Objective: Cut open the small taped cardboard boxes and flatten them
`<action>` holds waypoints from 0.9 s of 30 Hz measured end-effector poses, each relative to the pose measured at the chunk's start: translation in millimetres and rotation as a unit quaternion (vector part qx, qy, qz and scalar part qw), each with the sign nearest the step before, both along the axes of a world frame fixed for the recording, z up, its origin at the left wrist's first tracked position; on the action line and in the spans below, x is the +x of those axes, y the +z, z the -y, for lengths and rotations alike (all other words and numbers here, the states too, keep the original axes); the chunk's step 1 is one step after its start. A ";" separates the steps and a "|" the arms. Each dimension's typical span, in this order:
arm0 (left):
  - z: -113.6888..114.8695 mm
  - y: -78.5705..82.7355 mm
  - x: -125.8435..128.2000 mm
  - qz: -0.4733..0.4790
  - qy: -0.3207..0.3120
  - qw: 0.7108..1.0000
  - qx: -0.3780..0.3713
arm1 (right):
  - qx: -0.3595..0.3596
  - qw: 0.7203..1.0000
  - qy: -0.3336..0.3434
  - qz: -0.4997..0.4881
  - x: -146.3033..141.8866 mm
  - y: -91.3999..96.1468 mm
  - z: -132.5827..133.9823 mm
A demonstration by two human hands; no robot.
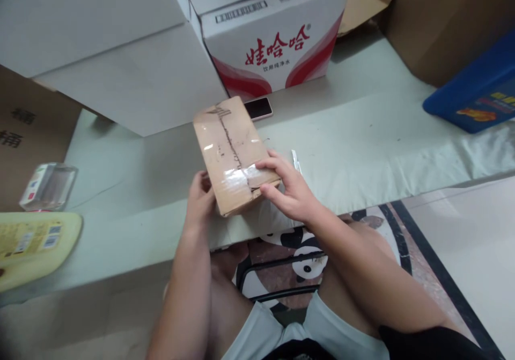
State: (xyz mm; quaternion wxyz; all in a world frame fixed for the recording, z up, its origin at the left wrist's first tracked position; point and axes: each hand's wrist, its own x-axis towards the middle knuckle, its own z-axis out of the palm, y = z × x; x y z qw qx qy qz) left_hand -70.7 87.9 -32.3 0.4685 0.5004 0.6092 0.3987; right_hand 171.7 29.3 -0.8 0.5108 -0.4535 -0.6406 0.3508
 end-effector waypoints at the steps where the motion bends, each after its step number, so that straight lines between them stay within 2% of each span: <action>1: -0.9 0.3 -3.6 -0.003 0.050 0.995 0.085 | -0.001 0.999 0.036 0.011 -0.6 1.5 0.1; 3: -1.5 5.0 -11.3 -0.010 0.115 0.955 0.274 | -0.004 0.993 0.112 0.028 -3.6 2.7 0.7; 4: -1.4 9.0 -14.7 -0.021 0.112 0.931 0.347 | -0.002 0.989 0.143 0.032 -5.8 2.3 1.2; 5: -1.1 13.4 -17.5 -0.041 0.090 0.914 0.393 | 0.004 0.986 0.166 0.031 -8.0 1.5 1.6; 7: -0.6 21.5 -21.4 -0.089 0.039 0.894 0.437 | 0.019 0.981 0.188 0.030 -10.8 0.0 1.7; 9: -0.8 26.6 -23.4 -0.125 0.018 0.885 0.447 | 0.006 0.988 0.145 0.047 -8.7 0.6 0.2; 11: -1.3 27.9 -24.2 -0.141 0.024 0.883 0.446 | -0.050 0.991 0.019 0.126 -0.5 4.4 -2.7; 12: -1.6 27.6 -24.3 -0.146 0.027 0.884 0.444 | -0.088 0.976 -0.059 0.190 5.3 7.0 -4.5; 14: -1.8 26.1 -23.8 -0.146 0.032 0.885 0.441 | -0.173 0.913 -0.176 0.325 17.8 11.5 -7.3; 15: -1.8 25.3 -23.3 -0.143 0.032 0.885 0.442 | -0.216 0.877 -0.196 0.383 23.6 12.7 -8.0; 17: -1.5 24.3 -21.9 -0.139 0.031 0.886 0.442 | -0.287 0.823 -0.174 0.458 32.4 12.6 -7.6; 19: -1.3 24.0 -20.4 -0.139 0.033 0.887 0.438 | -0.314 0.799 -0.145 0.492 37.8 10.5 -5.4; 20: -1.2 24.0 -19.6 -0.140 0.036 0.888 0.436 | -0.310 0.804 -0.143 0.486 39.5 9.8 -3.7; 21: -1.1 24.2 -18.8 -0.139 0.037 0.889 0.434 | -0.299 0.825 -0.150 0.456 40.9 9.9 -1.9; 22: -0.9 24.4 -18.1 -0.136 0.039 0.890 0.433 | -0.281 0.858 -0.160 0.398 42.0 11.2 0.3; 24: -0.5 24.7 -16.6 -0.131 0.043 0.893 0.429 | -0.226 0.936 -0.170 0.212 42.9 17.8 5.6; 25: -0.3 24.9 -16.0 -0.131 0.046 0.895 0.425 | -0.193 0.962 -0.165 0.104 42.4 22.8 8.8; 27: 0.0 25.1 -15.0 -0.134 0.052 0.899 0.414 | -0.134 0.978 -0.146 -0.071 39.0 34.1 15.7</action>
